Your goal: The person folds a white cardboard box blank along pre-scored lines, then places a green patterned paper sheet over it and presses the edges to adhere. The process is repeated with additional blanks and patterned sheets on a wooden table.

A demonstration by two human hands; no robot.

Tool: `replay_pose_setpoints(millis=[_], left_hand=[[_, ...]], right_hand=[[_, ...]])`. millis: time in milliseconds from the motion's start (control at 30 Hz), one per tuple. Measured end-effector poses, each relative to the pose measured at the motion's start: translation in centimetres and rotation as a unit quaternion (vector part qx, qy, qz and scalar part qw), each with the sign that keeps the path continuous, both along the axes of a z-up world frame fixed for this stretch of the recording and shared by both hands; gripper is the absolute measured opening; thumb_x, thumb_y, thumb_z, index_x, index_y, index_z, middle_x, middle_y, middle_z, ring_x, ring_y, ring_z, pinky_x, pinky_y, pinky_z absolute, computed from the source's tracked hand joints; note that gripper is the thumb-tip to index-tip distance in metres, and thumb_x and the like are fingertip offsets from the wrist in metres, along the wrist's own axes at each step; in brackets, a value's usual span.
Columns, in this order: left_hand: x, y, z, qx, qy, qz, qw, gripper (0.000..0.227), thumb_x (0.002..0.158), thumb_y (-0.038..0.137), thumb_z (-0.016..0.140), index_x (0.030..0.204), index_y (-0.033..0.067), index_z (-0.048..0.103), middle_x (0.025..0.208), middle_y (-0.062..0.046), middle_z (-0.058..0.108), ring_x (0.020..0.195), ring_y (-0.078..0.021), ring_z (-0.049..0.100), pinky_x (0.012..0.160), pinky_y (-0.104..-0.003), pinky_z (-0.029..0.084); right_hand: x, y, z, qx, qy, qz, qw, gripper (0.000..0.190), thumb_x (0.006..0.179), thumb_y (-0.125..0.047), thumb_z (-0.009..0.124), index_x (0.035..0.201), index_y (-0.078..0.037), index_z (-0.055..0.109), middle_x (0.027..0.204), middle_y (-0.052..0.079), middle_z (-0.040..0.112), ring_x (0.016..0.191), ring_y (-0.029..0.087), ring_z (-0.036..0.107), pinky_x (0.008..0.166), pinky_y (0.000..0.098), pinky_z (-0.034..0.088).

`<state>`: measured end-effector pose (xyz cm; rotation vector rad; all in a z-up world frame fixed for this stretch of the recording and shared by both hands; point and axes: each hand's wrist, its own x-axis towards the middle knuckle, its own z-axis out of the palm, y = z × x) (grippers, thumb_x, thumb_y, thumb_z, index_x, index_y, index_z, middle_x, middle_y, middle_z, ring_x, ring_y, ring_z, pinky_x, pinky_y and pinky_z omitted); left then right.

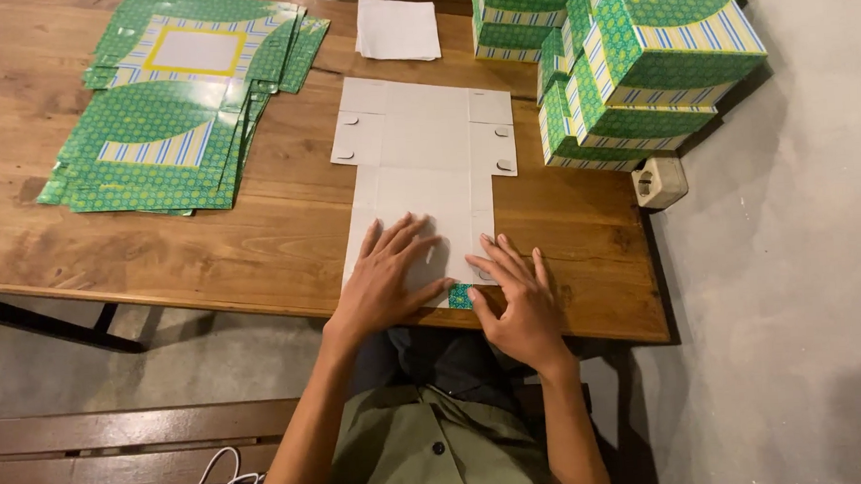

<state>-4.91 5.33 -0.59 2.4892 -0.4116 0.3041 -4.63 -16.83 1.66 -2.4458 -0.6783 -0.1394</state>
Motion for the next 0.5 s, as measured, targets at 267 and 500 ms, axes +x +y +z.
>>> replay_pose_setpoints(millis=[267, 500], left_hand=[[-6.0, 3.1, -0.9, -0.125, -0.143, 0.112, 0.975, 0.03, 0.09, 0.026, 0.077, 0.119, 0.0213, 0.073, 0.125, 0.001, 0.07, 0.126, -0.0199, 0.062, 0.118, -0.045, 0.032], [-10.2, 4.4, -2.8, -0.103, -0.185, 0.167, 0.963, 0.045, 0.083, 0.025, 0.083, 0.126, 0.0157, 0.072, 0.138, -0.005, 0.067, 0.134, -0.0269, 0.057, 0.121, -0.052, 0.025]], right_hand=[[-0.2, -0.1, 0.5, -0.003, 0.027, 0.01, 1.0, 0.058, 0.079, -0.029, 0.072, 0.136, -0.019, 0.064, 0.153, 0.01, 0.052, 0.148, 0.036, 0.037, 0.12, 0.0656, 0.011], [-0.8, 2.4, 0.7, -0.043, 0.036, -0.044, 0.997, 0.063, 0.071, -0.02, 0.066, 0.134, -0.016, 0.064, 0.153, 0.018, 0.048, 0.148, 0.043, 0.034, 0.114, 0.0769, 0.008]])
